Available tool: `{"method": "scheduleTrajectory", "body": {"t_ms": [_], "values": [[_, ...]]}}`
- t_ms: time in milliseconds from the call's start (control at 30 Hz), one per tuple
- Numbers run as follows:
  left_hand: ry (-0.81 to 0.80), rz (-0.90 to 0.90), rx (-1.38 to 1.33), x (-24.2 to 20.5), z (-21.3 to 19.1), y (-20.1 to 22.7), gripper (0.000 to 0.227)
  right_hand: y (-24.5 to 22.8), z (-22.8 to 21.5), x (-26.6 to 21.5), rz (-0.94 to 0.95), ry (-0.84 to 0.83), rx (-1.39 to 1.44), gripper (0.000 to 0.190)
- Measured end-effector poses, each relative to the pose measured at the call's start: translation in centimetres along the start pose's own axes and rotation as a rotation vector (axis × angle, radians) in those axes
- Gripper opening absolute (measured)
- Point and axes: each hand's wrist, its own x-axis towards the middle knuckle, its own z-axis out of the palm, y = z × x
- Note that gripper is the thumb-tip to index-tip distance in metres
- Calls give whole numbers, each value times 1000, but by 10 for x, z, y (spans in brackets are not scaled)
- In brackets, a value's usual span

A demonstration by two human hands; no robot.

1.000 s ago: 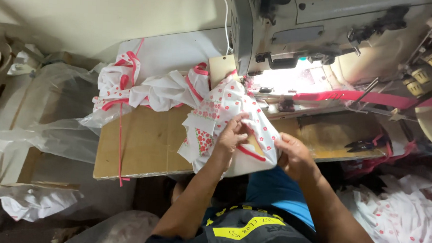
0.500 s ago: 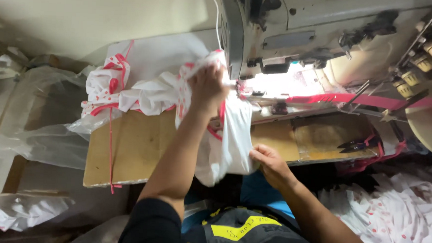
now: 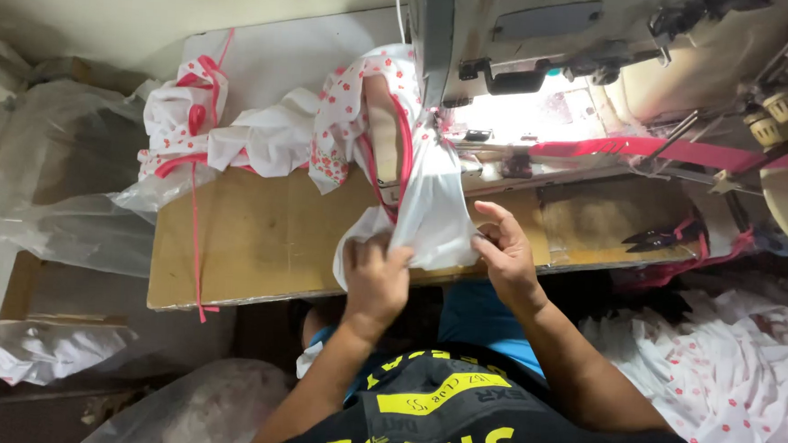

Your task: Picking up, inspecting, and stacking patterned fabric pieces at a sewing workstation

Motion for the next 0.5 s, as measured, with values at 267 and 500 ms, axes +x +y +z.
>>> {"method": "scheduleTrajectory", "body": {"t_ms": [267, 500], "values": [[60, 168, 113, 85, -38, -44, 25, -39, 40, 40, -218, 76, -156, 44], [105, 136, 265, 183, -10, -79, 8, -74, 57, 63, -422, 109, -691, 25]]}}
